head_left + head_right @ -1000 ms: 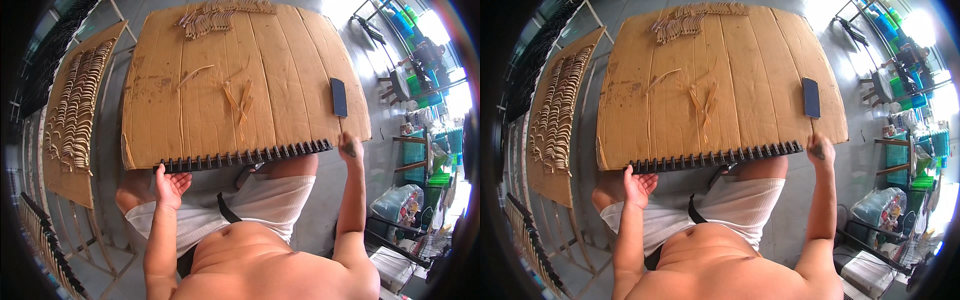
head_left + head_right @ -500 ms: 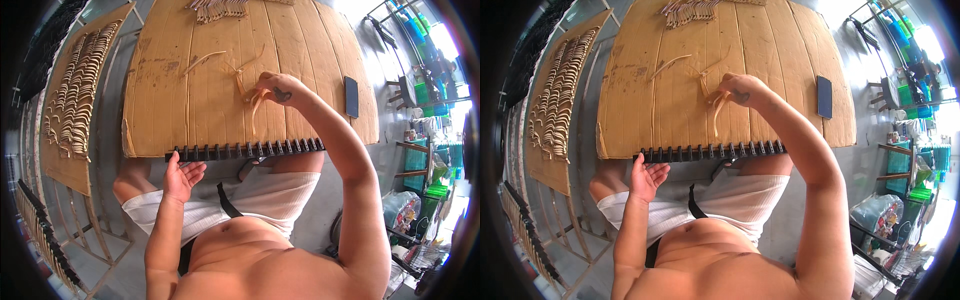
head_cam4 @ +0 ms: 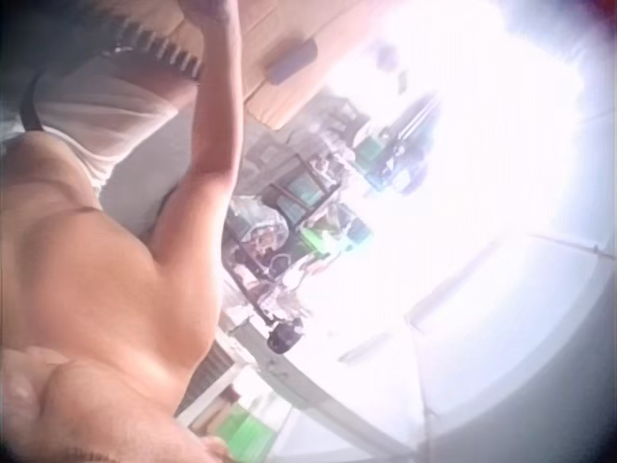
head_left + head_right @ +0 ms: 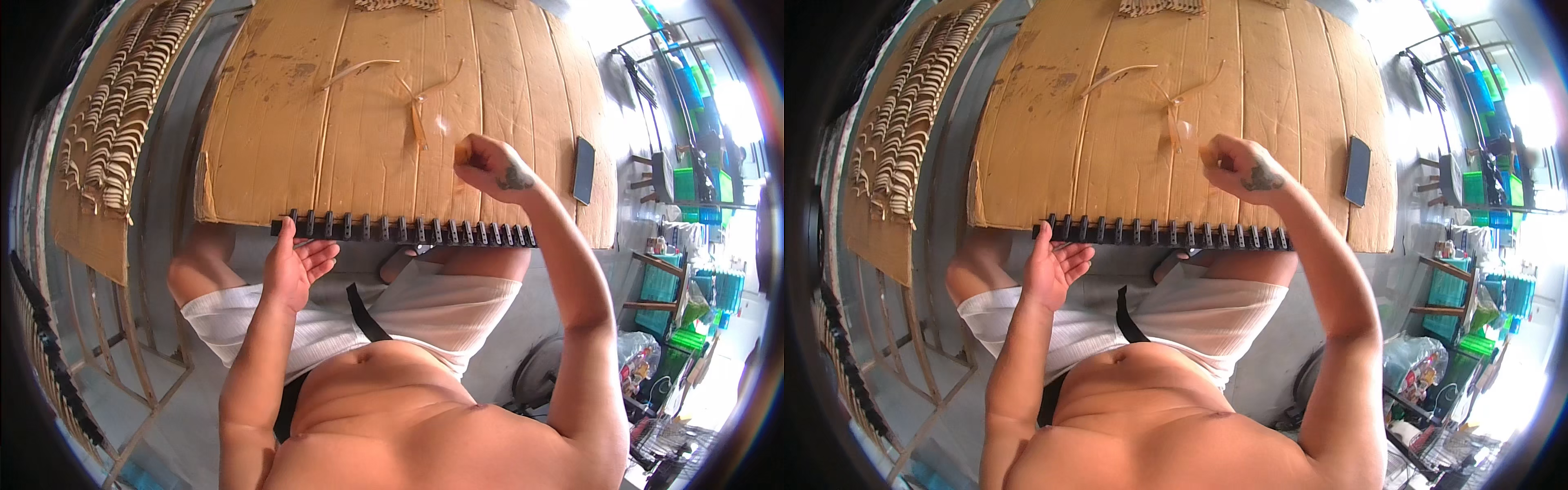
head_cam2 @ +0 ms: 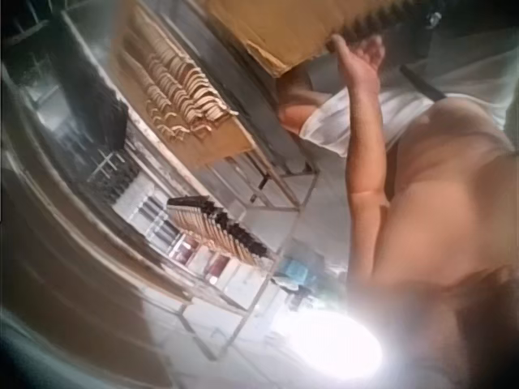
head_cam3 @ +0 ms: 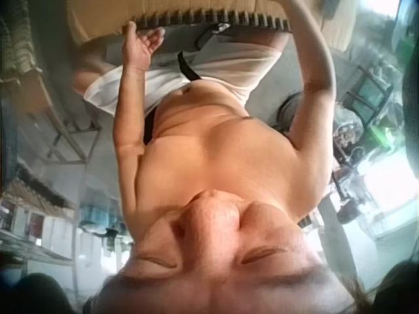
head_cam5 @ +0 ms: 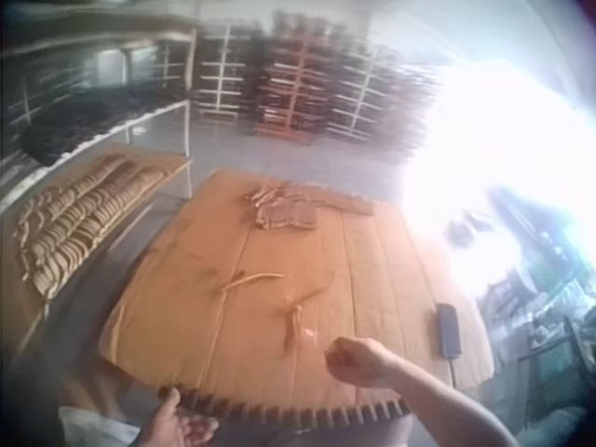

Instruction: The person inserts clear plastic hanger hooks into slots on a black plastic bar. They repeatedly pick up hooks from a pile on the table and place them into the bar, then move the completed bar to a rack.

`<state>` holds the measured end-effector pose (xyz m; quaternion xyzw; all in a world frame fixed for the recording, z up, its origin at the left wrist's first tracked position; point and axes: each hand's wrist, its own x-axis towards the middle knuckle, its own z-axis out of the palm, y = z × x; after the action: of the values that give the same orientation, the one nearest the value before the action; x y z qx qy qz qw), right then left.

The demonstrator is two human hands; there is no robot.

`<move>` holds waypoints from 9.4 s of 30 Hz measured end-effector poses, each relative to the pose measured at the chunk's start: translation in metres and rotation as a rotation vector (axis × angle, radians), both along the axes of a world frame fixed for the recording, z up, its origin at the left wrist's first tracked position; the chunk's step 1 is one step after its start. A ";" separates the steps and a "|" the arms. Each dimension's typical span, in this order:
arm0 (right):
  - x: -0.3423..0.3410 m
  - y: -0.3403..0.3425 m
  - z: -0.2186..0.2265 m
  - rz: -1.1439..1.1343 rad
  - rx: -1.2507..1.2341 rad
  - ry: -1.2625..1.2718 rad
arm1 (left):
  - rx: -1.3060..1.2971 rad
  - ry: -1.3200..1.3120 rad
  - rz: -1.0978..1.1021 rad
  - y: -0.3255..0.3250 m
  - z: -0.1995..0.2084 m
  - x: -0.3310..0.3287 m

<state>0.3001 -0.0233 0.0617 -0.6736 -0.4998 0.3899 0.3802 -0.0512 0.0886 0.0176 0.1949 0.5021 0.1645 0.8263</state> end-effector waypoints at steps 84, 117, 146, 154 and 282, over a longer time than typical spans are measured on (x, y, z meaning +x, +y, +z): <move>-0.167 0.103 -0.045 -0.043 0.084 0.114 | 0.351 0.011 0.019 -0.018 -0.023 0.011; -0.038 0.079 -0.008 -0.363 -0.277 -0.793 | 0.218 0.161 0.133 -0.002 -0.001 0.005; -0.062 0.097 -0.031 -0.253 0.065 0.099 | 0.192 0.027 0.287 -0.002 -0.011 -0.001; -0.177 0.115 -0.046 -0.203 0.175 -0.077 | 0.223 0.037 0.285 0.002 -0.019 -0.004; -0.177 0.105 -0.031 -0.021 0.104 -0.233 | 0.231 -0.047 0.226 -0.024 -0.025 0.016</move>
<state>0.1231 0.0813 0.0309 -0.6988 -0.5531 0.2788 0.3578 -0.0356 0.0650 -0.0077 0.2270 0.4791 0.3177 0.7861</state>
